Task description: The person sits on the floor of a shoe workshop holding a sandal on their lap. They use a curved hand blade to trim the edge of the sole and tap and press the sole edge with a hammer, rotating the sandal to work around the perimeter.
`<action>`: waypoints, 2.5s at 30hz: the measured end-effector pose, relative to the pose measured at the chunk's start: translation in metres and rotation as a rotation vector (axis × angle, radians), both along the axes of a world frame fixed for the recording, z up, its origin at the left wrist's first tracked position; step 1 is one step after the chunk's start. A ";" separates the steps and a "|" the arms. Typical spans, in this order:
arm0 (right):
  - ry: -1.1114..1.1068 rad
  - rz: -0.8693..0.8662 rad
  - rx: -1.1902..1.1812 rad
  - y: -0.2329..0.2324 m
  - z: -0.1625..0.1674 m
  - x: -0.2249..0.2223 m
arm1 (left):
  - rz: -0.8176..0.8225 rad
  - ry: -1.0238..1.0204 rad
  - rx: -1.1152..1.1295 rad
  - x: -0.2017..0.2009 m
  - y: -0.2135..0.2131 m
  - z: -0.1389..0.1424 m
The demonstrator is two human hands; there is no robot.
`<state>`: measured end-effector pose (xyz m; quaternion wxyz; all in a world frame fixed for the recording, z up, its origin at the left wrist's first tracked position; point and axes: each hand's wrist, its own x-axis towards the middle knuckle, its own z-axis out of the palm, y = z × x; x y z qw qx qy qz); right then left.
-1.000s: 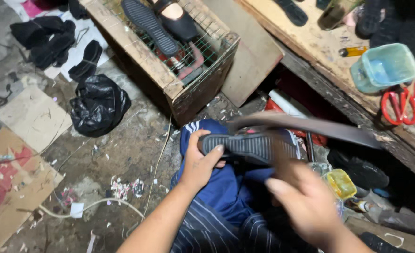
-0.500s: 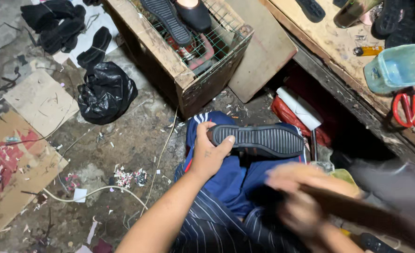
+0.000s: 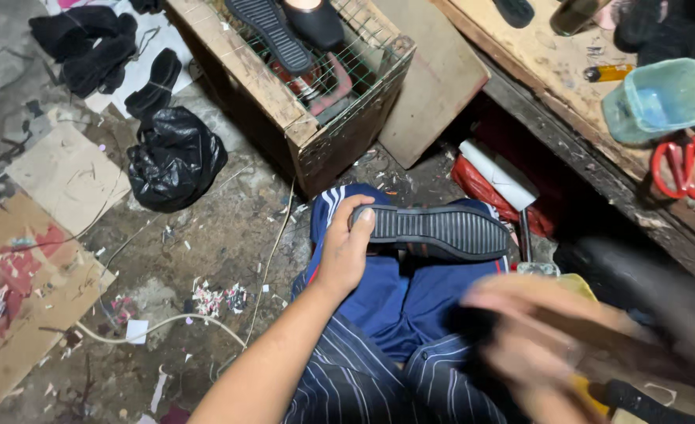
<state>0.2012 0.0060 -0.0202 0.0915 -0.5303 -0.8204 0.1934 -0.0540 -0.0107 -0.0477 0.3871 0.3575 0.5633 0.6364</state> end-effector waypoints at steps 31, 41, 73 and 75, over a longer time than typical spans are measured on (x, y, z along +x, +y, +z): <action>0.246 -0.360 -0.390 -0.013 0.039 0.049 | -0.122 0.147 -0.218 -0.001 0.007 0.036; 0.722 -0.139 -0.017 -0.021 0.087 0.063 | -0.333 0.129 -0.001 -0.015 0.012 0.046; 0.567 0.388 -0.071 0.002 0.038 -0.062 | -0.581 0.007 -0.445 -0.088 0.028 0.018; 0.543 0.420 -0.050 0.001 0.041 -0.060 | -0.593 -0.021 -0.409 -0.090 0.026 0.018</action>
